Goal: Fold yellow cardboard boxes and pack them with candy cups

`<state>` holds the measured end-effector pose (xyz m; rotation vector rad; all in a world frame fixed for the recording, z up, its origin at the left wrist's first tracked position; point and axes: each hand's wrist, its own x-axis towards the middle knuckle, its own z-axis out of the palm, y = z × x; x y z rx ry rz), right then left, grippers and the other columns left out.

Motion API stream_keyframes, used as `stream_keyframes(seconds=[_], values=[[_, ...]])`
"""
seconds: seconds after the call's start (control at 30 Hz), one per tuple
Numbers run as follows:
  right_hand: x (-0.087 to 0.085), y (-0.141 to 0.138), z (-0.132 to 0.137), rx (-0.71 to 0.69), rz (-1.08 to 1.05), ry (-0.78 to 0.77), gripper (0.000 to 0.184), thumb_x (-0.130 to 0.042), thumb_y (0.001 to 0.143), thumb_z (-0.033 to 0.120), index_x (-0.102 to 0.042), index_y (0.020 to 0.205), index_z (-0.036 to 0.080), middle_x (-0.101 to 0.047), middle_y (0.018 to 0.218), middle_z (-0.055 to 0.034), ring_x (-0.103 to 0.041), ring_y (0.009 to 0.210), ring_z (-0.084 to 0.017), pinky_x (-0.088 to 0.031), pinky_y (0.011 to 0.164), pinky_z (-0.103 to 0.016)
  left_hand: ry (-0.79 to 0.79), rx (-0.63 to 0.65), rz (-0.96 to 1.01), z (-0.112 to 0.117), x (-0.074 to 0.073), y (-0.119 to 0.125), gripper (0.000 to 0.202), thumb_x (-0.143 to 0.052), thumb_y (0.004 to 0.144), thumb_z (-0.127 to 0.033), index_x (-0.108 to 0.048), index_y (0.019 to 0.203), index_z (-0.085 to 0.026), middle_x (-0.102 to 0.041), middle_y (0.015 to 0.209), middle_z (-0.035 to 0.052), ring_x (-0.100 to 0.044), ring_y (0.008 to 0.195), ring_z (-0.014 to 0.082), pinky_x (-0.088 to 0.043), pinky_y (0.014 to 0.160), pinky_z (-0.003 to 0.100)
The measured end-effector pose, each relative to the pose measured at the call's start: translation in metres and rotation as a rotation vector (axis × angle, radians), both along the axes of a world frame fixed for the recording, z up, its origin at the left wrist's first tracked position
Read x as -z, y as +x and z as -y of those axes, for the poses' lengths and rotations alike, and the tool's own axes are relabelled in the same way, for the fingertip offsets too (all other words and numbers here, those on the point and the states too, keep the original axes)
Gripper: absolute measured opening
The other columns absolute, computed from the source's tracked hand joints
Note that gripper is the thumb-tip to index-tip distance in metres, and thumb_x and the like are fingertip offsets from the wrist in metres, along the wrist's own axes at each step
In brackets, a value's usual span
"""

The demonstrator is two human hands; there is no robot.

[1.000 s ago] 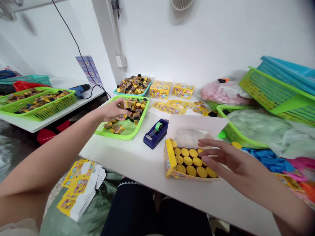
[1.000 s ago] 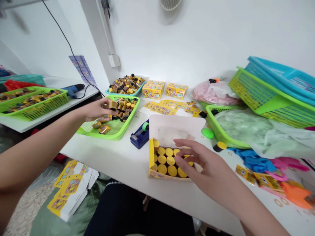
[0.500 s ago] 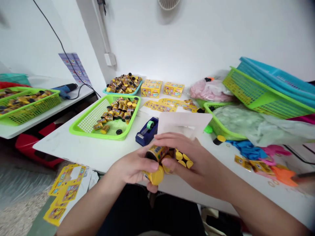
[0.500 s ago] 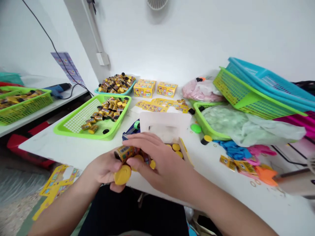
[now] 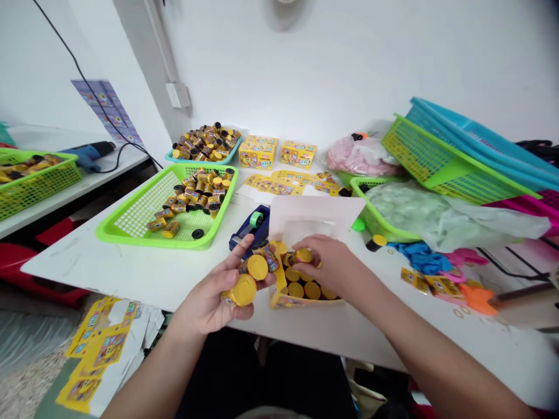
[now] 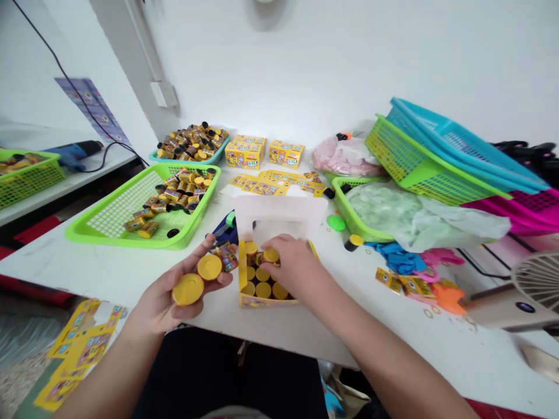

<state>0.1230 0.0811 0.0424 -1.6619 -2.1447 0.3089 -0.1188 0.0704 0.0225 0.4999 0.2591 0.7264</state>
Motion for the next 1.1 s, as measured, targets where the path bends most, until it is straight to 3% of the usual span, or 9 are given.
stream_keyframes(seconds=[0.13,0.27,0.37,0.47,0.6,0.77,0.93,1.03,1.1], values=[[0.014,-0.010,0.003,0.016,-0.013,0.032,0.048,-0.069,0.080,0.019,-0.060,0.127,0.017,-0.069,0.115,-0.0126,-0.069,0.086,-0.022,-0.054,0.082,-0.040,-0.015,0.064,0.020,0.007,-0.002,0.005,0.086,-0.079,0.075,-0.022,-0.024,0.139,-0.036,-0.062,0.108,0.0068,-0.069,0.088,0.0178,-0.048,0.044,0.012],[-0.014,-0.009,0.026,-0.073,-0.182,0.058,0.035,-0.050,0.094,0.029,-0.061,0.126,0.021,-0.067,0.123,-0.0102,-0.066,0.105,-0.023,-0.051,0.092,-0.042,0.022,0.160,0.067,0.014,-0.005,0.009,0.069,-0.076,0.078,-0.022,-0.036,0.132,-0.036,-0.062,0.105,0.0031,-0.065,0.061,0.0086,-0.050,0.043,0.014],[-0.034,-0.011,0.040,-0.250,-0.305,-0.181,0.032,-0.050,0.094,0.036,-0.064,0.122,0.027,-0.072,0.109,-0.0048,-0.069,0.095,-0.020,-0.055,0.081,-0.035,0.042,0.203,0.048,0.019,-0.006,0.012,0.068,-0.077,0.075,-0.018,-0.041,0.131,-0.034,-0.061,0.110,0.0043,-0.069,0.076,0.0144,-0.053,0.044,0.015],[-0.039,-0.012,0.044,-0.266,-0.484,-0.363,0.031,-0.064,0.085,0.036,-0.065,0.115,0.026,-0.073,0.102,-0.0030,-0.070,0.087,-0.019,-0.057,0.075,-0.033,0.055,0.177,0.036,0.022,-0.006,0.016,0.063,-0.072,0.077,-0.015,-0.043,0.130,-0.032,-0.060,0.113,0.0059,-0.067,0.098,0.0206,-0.056,0.049,0.016],[-0.038,-0.001,0.043,-0.230,-0.729,-0.283,0.034,-0.062,0.088,0.035,-0.058,0.121,0.026,-0.071,0.109,-0.0048,-0.069,0.095,-0.017,-0.056,0.079,-0.030,0.028,0.126,0.060,0.023,-0.007,0.018,0.046,-0.060,0.086,-0.011,-0.047,0.125,-0.032,-0.060,0.112,0.0041,-0.066,0.096,0.0161,-0.054,0.049,0.014],[-0.032,0.023,0.034,-0.008,-0.318,-0.155,0.043,-0.063,0.084,0.036,-0.055,0.125,0.023,-0.067,0.105,-0.0064,-0.066,0.071,-0.014,-0.052,0.061,-0.027,-0.038,0.072,0.044,0.023,-0.007,0.016,0.034,-0.061,0.085,-0.013,-0.051,0.114,-0.027,-0.063,0.108,0.0031,-0.066,0.098,0.0159,-0.052,0.048,0.013],[-0.003,0.019,0.008,0.066,0.071,-0.060,0.020,-0.072,0.075,0.022,-0.072,0.094,0.019,-0.069,0.091,-0.0070,-0.067,0.080,-0.021,-0.053,0.076,-0.034,-0.018,0.097,0.051,0.026,-0.006,0.020,0.039,-0.061,0.086,-0.014,-0.048,0.120,-0.029,-0.065,0.102,0.0066,-0.066,0.097,0.0159,-0.051,0.048,0.013],[0.005,0.011,0.001,0.092,0.073,-0.003,0.042,-0.075,0.074,0.021,-0.068,0.115,0.018,-0.070,0.097,-0.0099,-0.068,0.083,-0.023,-0.055,0.078,-0.038,-0.044,0.079,0.051,0.028,-0.008,0.023,0.039,-0.062,0.085,-0.014,-0.050,0.119,-0.029,-0.063,0.105,0.0046,-0.065,0.099,0.0160,-0.051,0.048,0.013],[0.000,0.009,0.007,0.100,0.043,0.047,0.049,-0.073,0.075,0.021,-0.063,0.123,0.018,-0.069,0.103,-0.0116,-0.068,0.088,-0.024,-0.056,0.080,-0.041,-0.063,0.058,0.037,0.028,-0.009,0.024,0.039,-0.064,0.084,-0.015,-0.051,0.118,-0.030,-0.062,0.105,0.0028,-0.066,0.098,0.0165,-0.051,0.047,0.013]])
